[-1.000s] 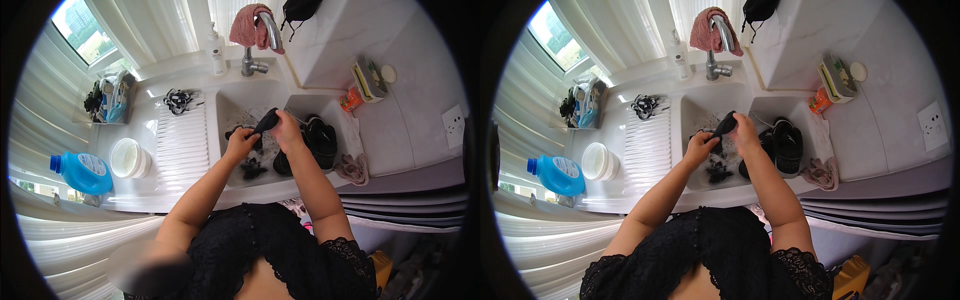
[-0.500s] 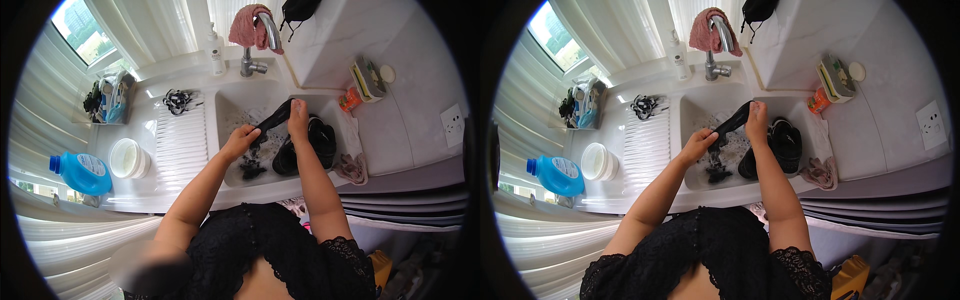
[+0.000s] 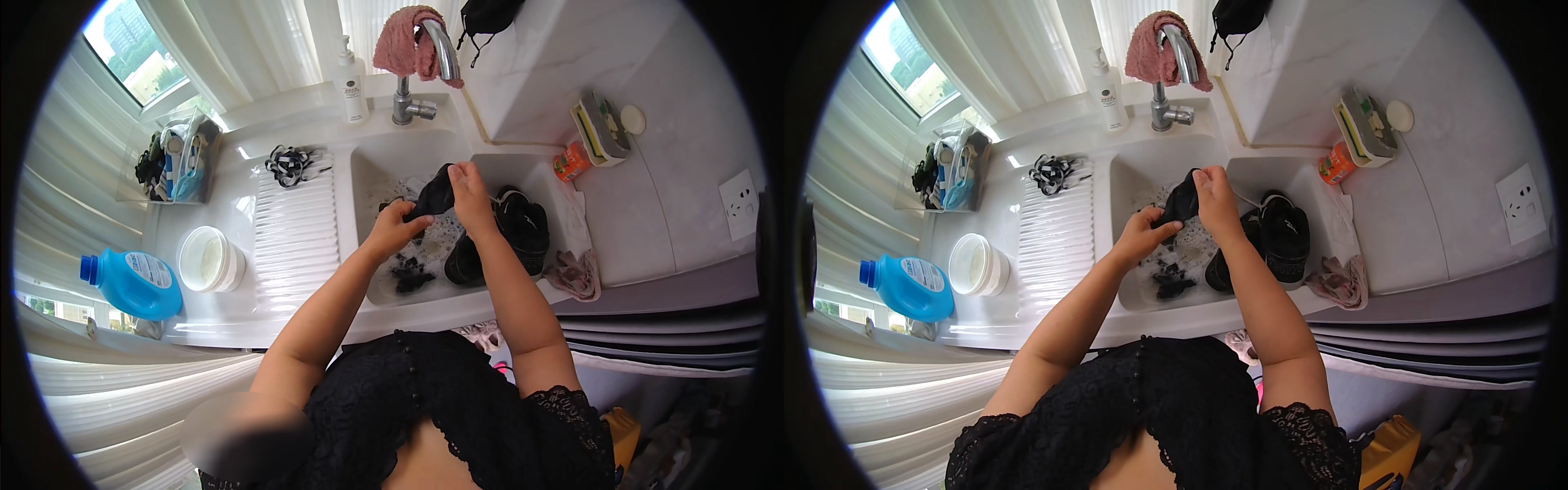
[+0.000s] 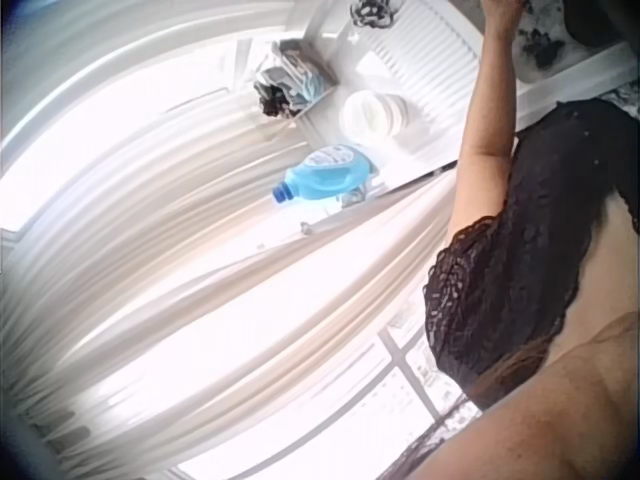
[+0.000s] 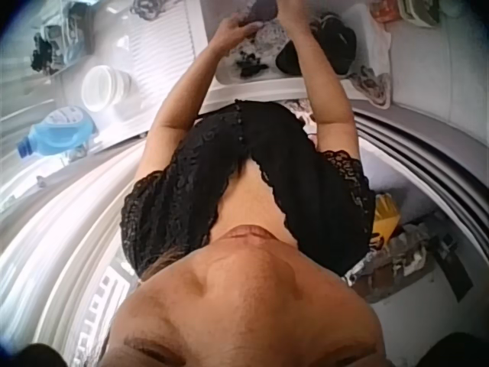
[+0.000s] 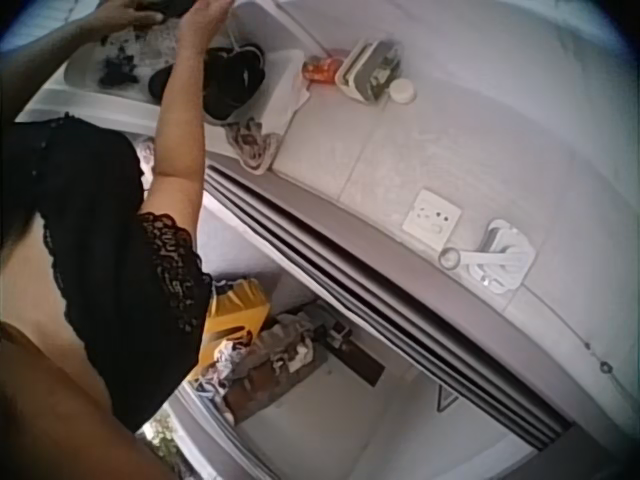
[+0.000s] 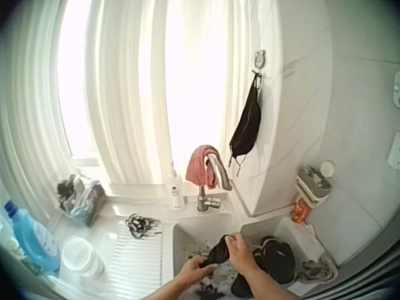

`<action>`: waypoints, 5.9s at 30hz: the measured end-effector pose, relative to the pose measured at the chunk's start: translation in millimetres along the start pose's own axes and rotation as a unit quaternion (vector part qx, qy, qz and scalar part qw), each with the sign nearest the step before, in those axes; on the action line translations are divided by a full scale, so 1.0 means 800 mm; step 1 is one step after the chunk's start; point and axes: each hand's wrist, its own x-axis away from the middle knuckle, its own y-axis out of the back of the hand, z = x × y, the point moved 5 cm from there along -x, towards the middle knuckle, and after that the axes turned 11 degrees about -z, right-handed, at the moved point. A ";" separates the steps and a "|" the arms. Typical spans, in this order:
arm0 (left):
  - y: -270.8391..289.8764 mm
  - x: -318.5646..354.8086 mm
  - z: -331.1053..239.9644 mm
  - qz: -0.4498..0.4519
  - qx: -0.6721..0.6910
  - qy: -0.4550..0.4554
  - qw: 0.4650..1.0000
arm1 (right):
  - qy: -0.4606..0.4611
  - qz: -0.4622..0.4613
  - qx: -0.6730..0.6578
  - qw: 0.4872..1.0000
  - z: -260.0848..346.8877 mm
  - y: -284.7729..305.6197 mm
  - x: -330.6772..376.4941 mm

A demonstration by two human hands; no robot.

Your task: The person hand-washes a pair of black socks in a sink filled with soapy water. They scrub the socks, rinse them under running water, and wring out the excess water before placing them on the sink's draining board.

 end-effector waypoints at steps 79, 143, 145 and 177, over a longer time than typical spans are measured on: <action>0.068 0.010 0.026 -0.080 0.052 0.181 0.979 | 0.033 0.320 0.565 0.759 -0.241 -0.101 0.058; 0.051 -0.034 0.002 -0.153 0.349 0.092 0.920 | -0.148 0.432 -0.030 0.889 0.041 -0.066 -0.070; 0.050 -0.031 0.009 -0.172 0.366 0.086 0.911 | -0.078 0.409 0.120 0.901 0.020 -0.056 -0.071; 0.036 0.000 -0.029 -0.034 0.468 0.213 0.857 | 0.058 0.322 0.127 0.936 0.052 -0.034 0.001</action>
